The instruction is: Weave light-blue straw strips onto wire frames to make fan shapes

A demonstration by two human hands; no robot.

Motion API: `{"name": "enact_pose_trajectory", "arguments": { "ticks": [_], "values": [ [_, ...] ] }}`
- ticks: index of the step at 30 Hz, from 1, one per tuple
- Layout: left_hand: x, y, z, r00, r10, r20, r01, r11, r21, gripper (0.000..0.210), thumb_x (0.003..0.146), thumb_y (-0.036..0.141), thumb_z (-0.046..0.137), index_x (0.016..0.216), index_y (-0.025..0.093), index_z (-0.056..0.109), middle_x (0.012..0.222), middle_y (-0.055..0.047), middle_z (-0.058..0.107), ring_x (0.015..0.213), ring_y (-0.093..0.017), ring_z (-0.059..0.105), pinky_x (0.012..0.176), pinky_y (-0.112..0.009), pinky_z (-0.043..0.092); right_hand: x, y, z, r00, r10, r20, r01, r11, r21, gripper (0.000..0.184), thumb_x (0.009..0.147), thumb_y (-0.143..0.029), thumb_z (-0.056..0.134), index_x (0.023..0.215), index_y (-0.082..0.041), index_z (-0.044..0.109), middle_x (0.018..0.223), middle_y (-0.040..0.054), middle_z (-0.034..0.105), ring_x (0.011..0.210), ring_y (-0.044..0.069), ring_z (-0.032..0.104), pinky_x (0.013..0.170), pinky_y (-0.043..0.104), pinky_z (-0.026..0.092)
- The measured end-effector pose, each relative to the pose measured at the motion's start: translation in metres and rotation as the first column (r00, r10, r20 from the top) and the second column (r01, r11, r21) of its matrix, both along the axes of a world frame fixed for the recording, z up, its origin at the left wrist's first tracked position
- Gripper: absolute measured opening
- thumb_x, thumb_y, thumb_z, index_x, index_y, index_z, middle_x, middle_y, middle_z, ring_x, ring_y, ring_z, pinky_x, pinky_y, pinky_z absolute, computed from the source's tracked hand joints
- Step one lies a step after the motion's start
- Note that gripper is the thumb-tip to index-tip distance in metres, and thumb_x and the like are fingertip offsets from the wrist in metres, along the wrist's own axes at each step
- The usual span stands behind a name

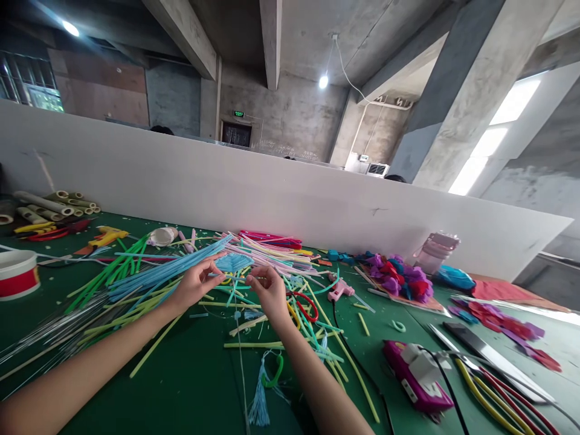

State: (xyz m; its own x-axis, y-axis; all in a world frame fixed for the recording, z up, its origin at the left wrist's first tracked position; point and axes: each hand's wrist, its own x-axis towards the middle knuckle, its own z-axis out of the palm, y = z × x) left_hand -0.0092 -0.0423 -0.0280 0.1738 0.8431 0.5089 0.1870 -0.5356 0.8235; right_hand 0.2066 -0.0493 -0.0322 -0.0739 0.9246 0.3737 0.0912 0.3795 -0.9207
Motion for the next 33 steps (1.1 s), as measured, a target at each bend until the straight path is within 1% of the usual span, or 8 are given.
{"name": "enact_pose_trajectory", "arguments": {
  "ticks": [5,8,10,13,15,17,22,33],
  "values": [
    [0.006,-0.007,0.006,0.983,-0.047,0.179,0.070,0.989,-0.128,0.031,0.073,0.040,0.072,0.078,0.022,0.047,0.126,-0.011,0.061,0.120,-0.029,0.058,0.095,-0.040,0.049,0.002,-0.007,0.006,0.991,0.064,-0.119,-0.069,0.997,-0.035,0.060,0.068,-0.042,0.082,0.115,-0.025,0.049,0.090,0.0026,0.072,0.080,0.020,0.069,0.078,0.037,0.057],
    [0.010,-0.011,0.008,0.965,0.017,0.262,0.043,0.975,-0.220,0.040,0.070,0.039,0.076,0.091,0.023,0.047,0.120,-0.007,0.059,0.113,-0.026,0.060,0.086,-0.035,0.052,0.006,-0.008,0.007,0.995,0.090,-0.043,-0.093,0.993,-0.070,0.066,0.070,-0.043,0.080,0.122,-0.025,0.045,0.090,0.0022,0.070,0.079,0.020,0.069,0.077,0.039,0.058],
    [0.010,-0.011,0.008,0.959,0.048,0.279,0.034,0.958,-0.283,0.042,0.069,0.040,0.077,0.097,0.023,0.050,0.121,-0.008,0.057,0.118,-0.026,0.056,0.086,-0.033,0.052,0.007,-0.010,0.008,0.994,0.029,0.105,-0.026,0.999,-0.031,0.068,0.071,-0.041,0.079,0.127,-0.026,0.044,0.098,0.0037,0.067,0.082,0.021,0.068,0.075,0.040,0.059],
    [0.009,-0.010,0.007,0.964,0.014,0.267,0.083,0.934,-0.348,0.042,0.072,0.041,0.075,0.105,0.022,0.056,0.119,-0.008,0.058,0.117,-0.027,0.057,0.086,-0.034,0.053,0.006,-0.020,0.013,0.884,-0.196,0.425,0.075,0.956,0.284,0.050,0.077,-0.032,0.074,0.123,-0.029,0.056,0.121,0.0081,0.057,0.108,0.026,0.060,0.091,0.045,0.053],
    [0.008,-0.009,0.006,0.968,-0.016,0.252,0.108,0.928,-0.356,0.041,0.074,0.042,0.074,0.107,0.022,0.060,0.117,-0.008,0.060,0.114,-0.027,0.059,0.087,-0.034,0.053,0.003,-0.028,0.016,0.764,-0.318,0.561,0.011,0.876,0.482,0.027,0.083,-0.028,0.070,0.110,-0.030,0.067,0.132,0.0082,0.050,0.124,0.029,0.049,0.103,0.049,0.044],
    [0.008,-0.009,0.006,0.969,-0.029,0.244,0.118,0.926,-0.359,0.039,0.075,0.042,0.073,0.106,0.021,0.062,0.117,-0.008,0.061,0.112,-0.027,0.060,0.086,-0.035,0.053,-0.001,-0.034,0.018,0.682,-0.381,0.624,-0.069,0.816,0.574,0.011,0.086,-0.028,0.068,0.097,-0.031,0.072,0.136,0.0070,0.046,0.131,0.031,0.040,0.107,0.051,0.038],
    [0.009,-0.011,0.007,0.969,-0.046,0.243,0.137,0.918,-0.371,0.036,0.074,0.042,0.074,0.101,0.020,0.064,0.111,-0.007,0.063,0.105,-0.025,0.062,0.085,-0.035,0.053,-0.008,-0.040,0.018,0.610,-0.444,0.656,-0.111,0.772,0.625,0.006,0.087,-0.027,0.067,0.088,-0.029,0.072,0.135,0.0065,0.048,0.134,0.033,0.035,0.106,0.052,0.036],
    [0.009,-0.019,0.015,0.977,-0.045,0.208,0.122,0.920,-0.373,0.034,0.074,0.041,0.074,0.098,0.021,0.061,0.104,-0.003,0.061,0.102,-0.023,0.059,0.086,-0.034,0.048,-0.010,-0.042,0.019,0.608,-0.523,0.597,-0.018,0.743,0.669,0.003,0.086,-0.026,0.067,0.086,-0.026,0.070,0.132,0.0079,0.052,0.131,0.033,0.037,0.103,0.051,0.037]
  ]
}}
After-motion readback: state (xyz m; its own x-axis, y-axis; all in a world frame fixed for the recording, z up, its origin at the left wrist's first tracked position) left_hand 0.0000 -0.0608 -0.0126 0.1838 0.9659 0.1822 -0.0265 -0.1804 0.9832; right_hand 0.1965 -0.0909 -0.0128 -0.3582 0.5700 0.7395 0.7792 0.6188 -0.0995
